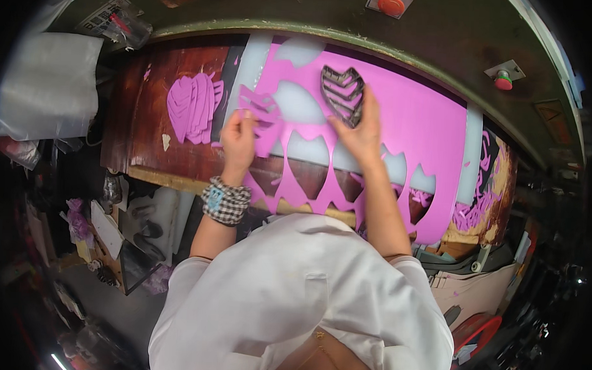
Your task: The person uses a die-cutting machine to press a metal template into pink foam sheets, then removes the cut shapes and scrap foam. They repeat the cycle with multiple sheets, stacking the finished cutouts and discarding the excess material.
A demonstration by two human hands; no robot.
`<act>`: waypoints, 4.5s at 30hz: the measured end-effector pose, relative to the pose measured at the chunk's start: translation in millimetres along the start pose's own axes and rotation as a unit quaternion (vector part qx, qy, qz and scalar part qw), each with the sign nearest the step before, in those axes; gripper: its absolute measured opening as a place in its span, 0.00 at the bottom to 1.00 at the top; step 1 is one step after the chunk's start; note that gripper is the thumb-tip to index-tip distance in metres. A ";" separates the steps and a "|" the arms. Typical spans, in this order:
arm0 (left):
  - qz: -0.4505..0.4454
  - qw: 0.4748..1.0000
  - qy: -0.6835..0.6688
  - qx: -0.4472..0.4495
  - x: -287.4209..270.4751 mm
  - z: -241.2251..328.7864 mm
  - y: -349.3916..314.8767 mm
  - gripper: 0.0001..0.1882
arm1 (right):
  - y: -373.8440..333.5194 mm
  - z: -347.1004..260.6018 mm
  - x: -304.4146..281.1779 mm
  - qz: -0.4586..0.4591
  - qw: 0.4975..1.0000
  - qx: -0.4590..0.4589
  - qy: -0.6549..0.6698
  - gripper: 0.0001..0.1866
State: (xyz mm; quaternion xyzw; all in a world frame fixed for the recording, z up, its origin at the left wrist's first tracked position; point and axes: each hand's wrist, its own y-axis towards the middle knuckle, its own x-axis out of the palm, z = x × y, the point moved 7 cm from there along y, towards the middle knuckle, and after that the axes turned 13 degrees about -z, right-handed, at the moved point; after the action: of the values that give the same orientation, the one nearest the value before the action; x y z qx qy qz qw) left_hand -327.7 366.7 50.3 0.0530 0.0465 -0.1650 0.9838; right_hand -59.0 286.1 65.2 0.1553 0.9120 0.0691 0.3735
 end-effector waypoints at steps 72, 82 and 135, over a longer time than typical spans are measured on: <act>0.084 0.882 0.462 -0.050 -32.1 -34.3 -108.5 0.24 | -287.0 168.7 -207.3 0.303 0.861 0.392 -0.114 0.31; 0.072 0.976 0.204 -0.008 -51.3 -24.6 -119.6 0.18 | -262.8 112.4 -209.3 0.326 0.860 0.365 -0.145 0.21; -0.157 0.955 -0.225 -0.113 36.9 1.3 -13.5 0.12 | -66.8 83.6 -122.6 0.201 0.969 0.135 0.050 0.52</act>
State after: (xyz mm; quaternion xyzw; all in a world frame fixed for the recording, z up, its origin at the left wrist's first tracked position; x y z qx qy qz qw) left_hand -297.3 342.1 46.4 -0.1049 -0.1501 -0.3190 0.9299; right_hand 66.8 182.9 70.4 0.3809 0.8802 0.0262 0.2817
